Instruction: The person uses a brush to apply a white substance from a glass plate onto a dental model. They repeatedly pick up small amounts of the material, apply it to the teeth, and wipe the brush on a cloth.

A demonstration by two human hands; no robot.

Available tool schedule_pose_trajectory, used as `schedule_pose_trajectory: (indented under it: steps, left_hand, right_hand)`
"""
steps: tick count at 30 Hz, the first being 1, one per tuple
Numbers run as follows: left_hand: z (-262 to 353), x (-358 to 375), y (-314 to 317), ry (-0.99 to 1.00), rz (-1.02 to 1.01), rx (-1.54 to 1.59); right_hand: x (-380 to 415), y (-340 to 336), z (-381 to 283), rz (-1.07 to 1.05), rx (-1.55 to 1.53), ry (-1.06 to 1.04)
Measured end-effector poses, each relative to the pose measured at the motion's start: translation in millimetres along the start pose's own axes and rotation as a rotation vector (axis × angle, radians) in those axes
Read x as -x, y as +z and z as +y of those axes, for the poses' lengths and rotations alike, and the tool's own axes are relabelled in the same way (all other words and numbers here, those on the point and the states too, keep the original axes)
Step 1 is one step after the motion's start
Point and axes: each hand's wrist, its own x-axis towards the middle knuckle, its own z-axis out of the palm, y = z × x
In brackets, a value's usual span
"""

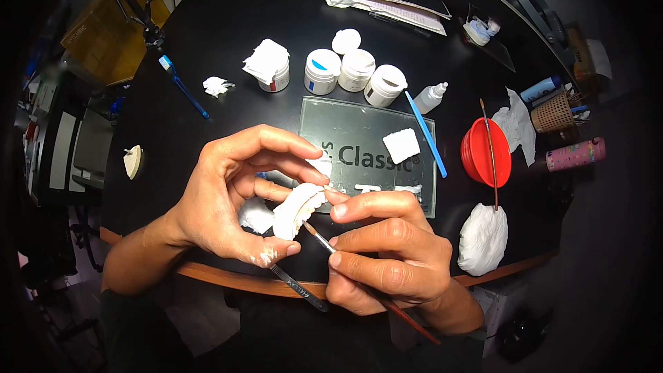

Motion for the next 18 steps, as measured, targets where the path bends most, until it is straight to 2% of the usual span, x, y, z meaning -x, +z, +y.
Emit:
schedule_pose_trajectory:
  steps: [18]
  left_hand:
    - [1.0,0.8,0.0,-0.018,0.005,0.035]
  right_hand:
    - [1.2,-0.2,-1.1,-0.03,0.032,-0.026]
